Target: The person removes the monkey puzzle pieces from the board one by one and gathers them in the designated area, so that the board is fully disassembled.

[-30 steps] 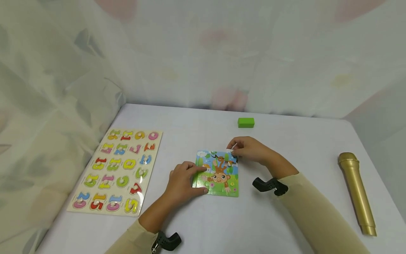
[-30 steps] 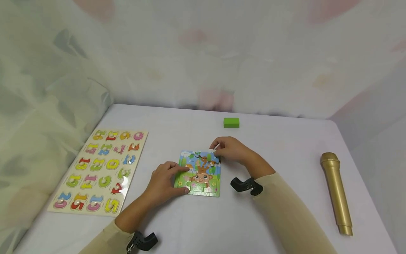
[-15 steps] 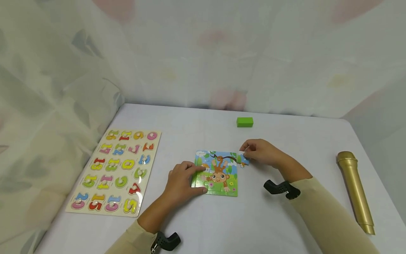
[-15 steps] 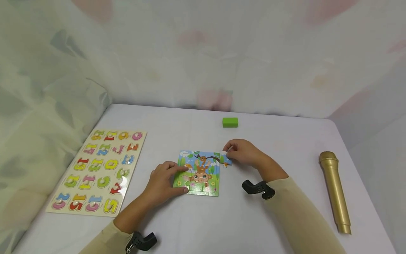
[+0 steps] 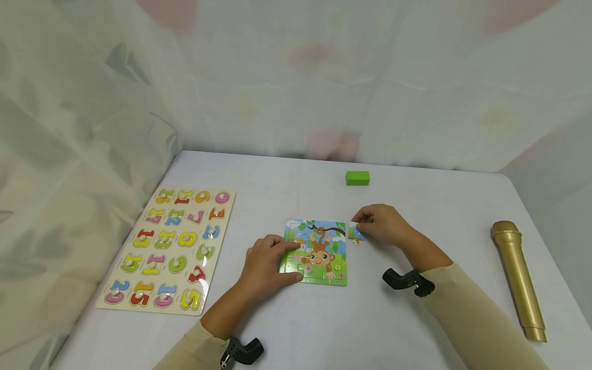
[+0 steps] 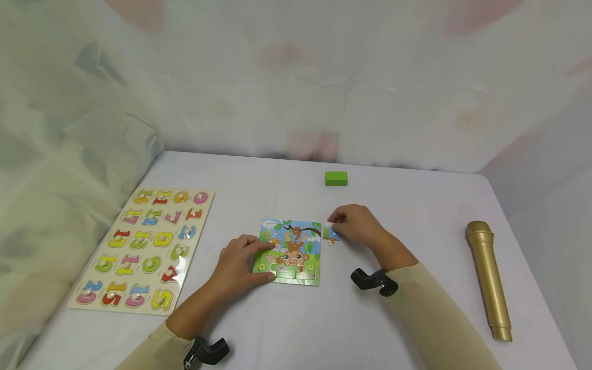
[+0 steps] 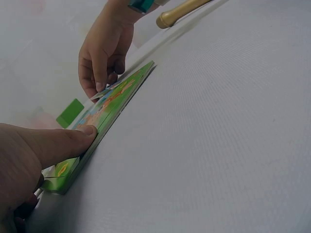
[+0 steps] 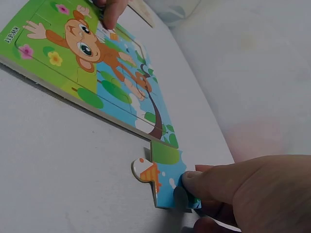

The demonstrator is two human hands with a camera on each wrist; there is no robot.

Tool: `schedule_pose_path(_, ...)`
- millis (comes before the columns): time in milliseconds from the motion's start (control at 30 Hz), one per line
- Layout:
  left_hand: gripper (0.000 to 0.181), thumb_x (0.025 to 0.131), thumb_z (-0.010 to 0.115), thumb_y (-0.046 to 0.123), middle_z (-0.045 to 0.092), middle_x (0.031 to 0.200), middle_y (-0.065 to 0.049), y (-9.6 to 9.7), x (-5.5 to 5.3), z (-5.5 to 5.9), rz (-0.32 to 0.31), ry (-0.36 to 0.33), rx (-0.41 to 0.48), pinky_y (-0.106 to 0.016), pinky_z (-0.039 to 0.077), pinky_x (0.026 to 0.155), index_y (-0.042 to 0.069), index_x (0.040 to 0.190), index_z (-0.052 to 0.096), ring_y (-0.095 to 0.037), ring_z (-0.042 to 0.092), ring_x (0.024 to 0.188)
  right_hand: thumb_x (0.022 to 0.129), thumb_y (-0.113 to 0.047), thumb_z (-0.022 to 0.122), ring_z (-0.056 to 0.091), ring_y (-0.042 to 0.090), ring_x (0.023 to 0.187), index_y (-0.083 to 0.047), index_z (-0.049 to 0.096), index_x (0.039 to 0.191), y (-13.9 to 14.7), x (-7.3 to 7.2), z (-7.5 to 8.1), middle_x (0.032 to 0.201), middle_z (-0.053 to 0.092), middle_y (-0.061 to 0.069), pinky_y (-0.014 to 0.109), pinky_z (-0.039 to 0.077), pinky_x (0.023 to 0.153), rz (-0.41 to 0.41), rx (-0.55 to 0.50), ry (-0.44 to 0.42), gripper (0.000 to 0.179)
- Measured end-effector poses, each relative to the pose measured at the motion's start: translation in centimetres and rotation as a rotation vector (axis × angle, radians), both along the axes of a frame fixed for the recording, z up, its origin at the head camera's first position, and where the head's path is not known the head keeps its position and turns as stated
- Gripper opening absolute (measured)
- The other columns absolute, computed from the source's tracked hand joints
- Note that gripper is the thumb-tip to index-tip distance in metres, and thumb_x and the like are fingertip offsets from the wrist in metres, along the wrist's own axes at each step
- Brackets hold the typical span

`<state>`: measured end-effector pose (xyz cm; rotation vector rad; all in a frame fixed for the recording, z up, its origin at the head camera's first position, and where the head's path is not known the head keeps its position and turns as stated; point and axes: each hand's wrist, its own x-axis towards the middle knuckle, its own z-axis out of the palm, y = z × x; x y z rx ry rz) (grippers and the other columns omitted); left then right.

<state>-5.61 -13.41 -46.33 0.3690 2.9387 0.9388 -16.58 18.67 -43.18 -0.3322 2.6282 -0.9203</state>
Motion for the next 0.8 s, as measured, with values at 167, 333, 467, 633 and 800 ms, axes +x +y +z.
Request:
schedule_pose_path(167, 0.066, 0.075, 0.099, 0.04, 0.06, 0.123, -0.002, 0.0, 0.1, 0.1, 0.0, 0.002, 0.005, -0.05, 0.039, 0.092, 0.027, 0.134, 0.075, -0.026, 0.053, 0.113, 0.101, -0.013, 0.072, 0.063, 0.024, 0.097, -0.01, 0.08, 0.112, 0.0, 0.1, -0.1, 0.1, 0.071, 0.003, 0.044, 0.051, 0.089, 0.001, 0.011, 0.017, 0.013)
schedule_pose_path(333, 0.066, 0.075, 0.098, 0.041, 0.06, 0.123, -0.001, 0.0, 0.0, 0.0, -0.003, 0.0, 0.002, -0.051, 0.039, 0.093, 0.027, 0.135, 0.075, -0.026, 0.053, 0.114, 0.101, -0.014, 0.073, 0.064, 0.024, 0.098, -0.011, 0.081, 0.116, 0.1, 0.3, -0.3, 0.104, 0.073, 0.003, 0.045, 0.052, 0.09, 0.017, 0.032, 0.062, 0.017)
schedule_pose_path(467, 0.067, 0.075, 0.098, 0.041, 0.06, 0.124, -0.002, 0.0, 0.0, -0.1, -0.005, -0.006, -0.005, -0.05, 0.039, 0.093, 0.027, 0.136, 0.074, -0.026, 0.053, 0.116, 0.099, -0.014, 0.076, 0.064, 0.023, 0.096, -0.013, 0.083, 0.115, 0.3, 0.5, -0.4, 0.106, 0.074, 0.002, 0.042, 0.051, 0.086, 0.019, 0.038, 0.104, 0.017)
schedule_pose_path(633, 0.067, 0.076, 0.098, 0.042, 0.06, 0.124, -0.001, 0.0, -0.1, -0.2, -0.003, -0.011, -0.009, -0.049, 0.038, 0.093, 0.027, 0.136, 0.074, -0.026, 0.053, 0.116, 0.098, -0.014, 0.078, 0.063, 0.021, 0.093, -0.016, 0.084, 0.113, 0.3, 0.7, -0.8, 0.106, 0.074, 0.0, 0.039, 0.051, 0.083, 0.002, 0.038, 0.134, 0.017)
schedule_pose_path(800, 0.066, 0.076, 0.097, 0.043, 0.06, 0.124, -0.001, -0.2, -0.1, -0.2, -0.012, -0.011, -0.002, -0.049, 0.038, 0.093, 0.027, 0.136, 0.074, -0.026, 0.053, 0.117, 0.098, -0.014, 0.078, 0.064, 0.022, 0.094, -0.016, 0.084, 0.113, 0.2, 0.7, -1.2, 0.108, 0.073, 0.001, 0.04, 0.052, 0.084, -0.015, 0.033, 0.134, 0.016)
